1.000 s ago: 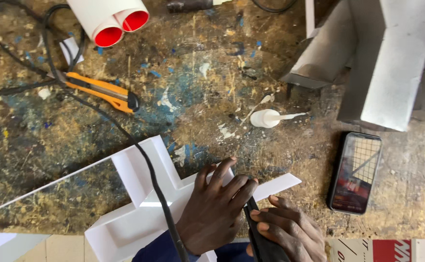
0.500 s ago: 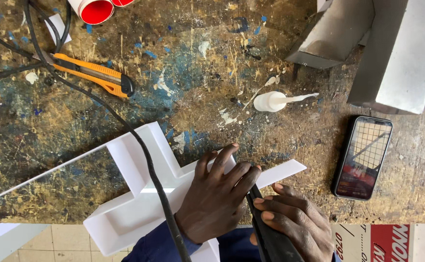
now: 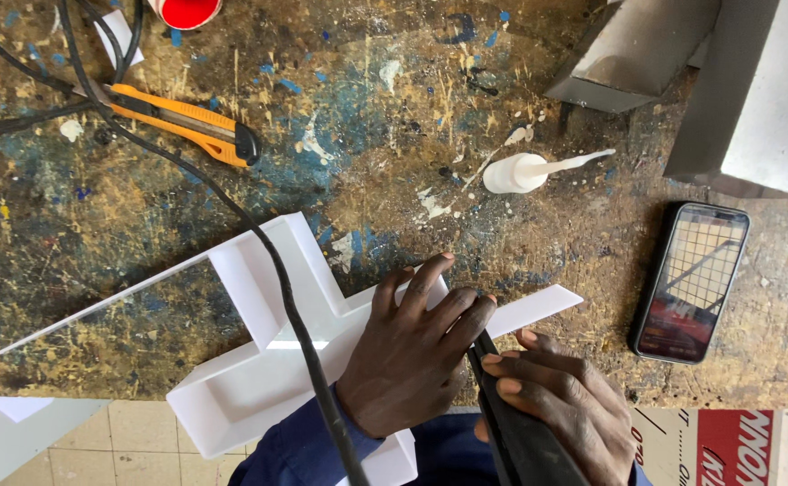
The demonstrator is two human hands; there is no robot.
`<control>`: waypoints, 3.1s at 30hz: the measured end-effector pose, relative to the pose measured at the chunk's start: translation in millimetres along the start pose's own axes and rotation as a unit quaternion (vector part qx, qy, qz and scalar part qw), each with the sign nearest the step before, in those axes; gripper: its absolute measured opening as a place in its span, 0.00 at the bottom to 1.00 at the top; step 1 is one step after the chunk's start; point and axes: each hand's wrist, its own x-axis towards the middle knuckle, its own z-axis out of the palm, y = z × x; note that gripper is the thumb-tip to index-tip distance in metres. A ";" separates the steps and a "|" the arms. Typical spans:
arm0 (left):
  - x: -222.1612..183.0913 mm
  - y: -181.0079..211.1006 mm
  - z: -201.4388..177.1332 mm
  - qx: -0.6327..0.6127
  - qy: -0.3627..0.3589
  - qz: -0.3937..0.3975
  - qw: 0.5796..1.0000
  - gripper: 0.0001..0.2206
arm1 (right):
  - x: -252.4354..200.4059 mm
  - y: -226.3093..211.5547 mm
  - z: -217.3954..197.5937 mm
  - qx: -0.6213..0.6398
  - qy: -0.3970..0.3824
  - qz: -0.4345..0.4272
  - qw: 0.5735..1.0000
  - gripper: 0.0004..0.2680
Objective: The person applies adhesive from a bottle to the edges of a cross-shaped plastic component, then uses a hot air tool and a utility knife to attach and trim white plastic strips along the sides.
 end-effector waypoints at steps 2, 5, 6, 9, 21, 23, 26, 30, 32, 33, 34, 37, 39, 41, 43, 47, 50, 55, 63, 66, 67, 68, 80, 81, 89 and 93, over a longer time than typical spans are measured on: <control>-0.6 -1.1 2.9 -0.001 0.001 0.000 1.000 0.31 | 8.2 -5.4 -0.8 0.007 0.004 0.007 1.000 0.15; -1.1 1.7 2.1 0.002 -0.006 -0.003 1.000 0.34 | 7.7 -2.4 -1.7 0.016 0.011 -0.002 1.000 0.15; 0.1 1.5 0.3 0.006 -0.015 -0.005 1.000 0.34 | 6.6 0.9 -1.1 0.020 0.015 -0.018 1.000 0.15; -3.1 0.4 8.4 0.033 -0.022 -0.001 0.999 0.38 | 6.9 -1.8 -5.8 0.027 0.001 -0.005 1.000 0.16; -9.4 -2.6 13.3 0.056 0.007 0.016 0.998 0.45 | -10.2 33.2 9.1 -0.265 -0.265 0.207 0.904 0.15; -7.4 -1.5 10.0 0.030 0.000 0.010 0.999 0.44 | -23.6 43.2 10.1 -0.145 -0.137 0.107 0.974 0.13; -12.4 -3.7 18.4 0.007 0.006 0.006 1.000 0.44 | -47.5 69.6 9.9 -0.070 -0.017 -0.008 0.997 0.19; -19.0 -5.4 26.1 0.045 0.019 0.007 0.999 0.54 | -49.7 59.1 26.3 0.277 0.055 0.110 0.953 0.21; -19.9 -6.1 27.9 0.035 0.031 0.006 0.999 0.52 | -50.6 56.5 23.8 0.291 0.057 0.128 0.946 0.21; -21.5 -4.7 30.0 0.023 0.037 0.003 0.999 0.51 | -52.6 55.2 21.5 0.308 0.058 0.151 0.938 0.22; -20.4 -5.9 30.3 0.021 0.040 0.001 0.999 0.51 | -53.5 56.7 20.1 0.306 0.054 0.150 0.939 0.22; -22.5 -4.7 30.3 0.039 0.040 0.003 0.998 0.54 | -59.9 54.4 16.6 0.411 0.073 0.213 0.883 0.19; -21.4 -4.4 27.9 0.019 0.039 0.001 0.999 0.50 | -60.2 50.3 16.7 0.379 0.081 0.215 0.896 0.17; -22.4 -6.1 28.1 0.013 0.046 0.007 0.999 0.51 | -66.2 60.1 16.0 0.306 0.087 0.218 0.923 0.25; -22.0 -5.2 27.2 0.004 0.050 0.013 0.999 0.53 | -57.3 55.2 11.8 0.230 0.092 0.225 0.942 0.33; -16.9 -3.0 21.6 -0.039 0.031 -0.016 0.999 0.41 | -32.4 36.4 9.2 -0.017 -0.011 -0.001 1.000 0.04; -17.0 -2.0 22.2 -0.061 0.028 -0.022 0.997 0.41 | -33.8 41.4 9.3 -0.007 0.001 -0.031 1.000 0.14; -15.7 -3.4 18.6 -0.035 0.032 -0.018 0.999 0.39 | -30.3 49.4 6.1 -0.019 -0.006 -0.063 0.998 0.03; -24.9 -7.8 45.0 0.005 0.093 0.018 0.996 0.35 | -55.1 52.9 25.8 0.222 0.074 0.116 0.965 0.22; -21.5 -13.7 53.5 0.067 0.049 0.024 0.996 0.52 | -34.4 48.5 13.8 -0.027 -0.010 0.043 0.999 0.13; -21.4 -12.2 55.1 0.070 0.051 0.023 0.996 0.52 | -36.7 48.0 15.8 -0.026 -0.009 0.039 0.999 0.13; -21.5 -10.8 55.0 0.065 0.068 0.026 0.995 0.46 | -38.1 45.8 17.6 0.012 0.008 0.021 1.000 0.13; -0.8 -44.0 61.6 0.090 0.059 0.060 0.992 0.37 | -6.1 16.6 18.3 -0.019 0.027 -0.096 0.995 0.05; 6.3 -53.7 59.2 0.102 0.059 0.070 0.991 0.36 | 3.2 14.6 19.9 -0.049 0.036 -0.121 0.991 0.05; 36.9 -97.5 51.7 0.094 0.031 0.046 0.994 0.41 | 35.2 39.7 37.0 -0.031 0.050 -0.132 0.989 0.10; 44.1 -102.8 43.9 0.051 0.017 0.022 0.998 0.37 | 49.0 37.0 39.3 -0.037 0.057 -0.132 0.989 0.10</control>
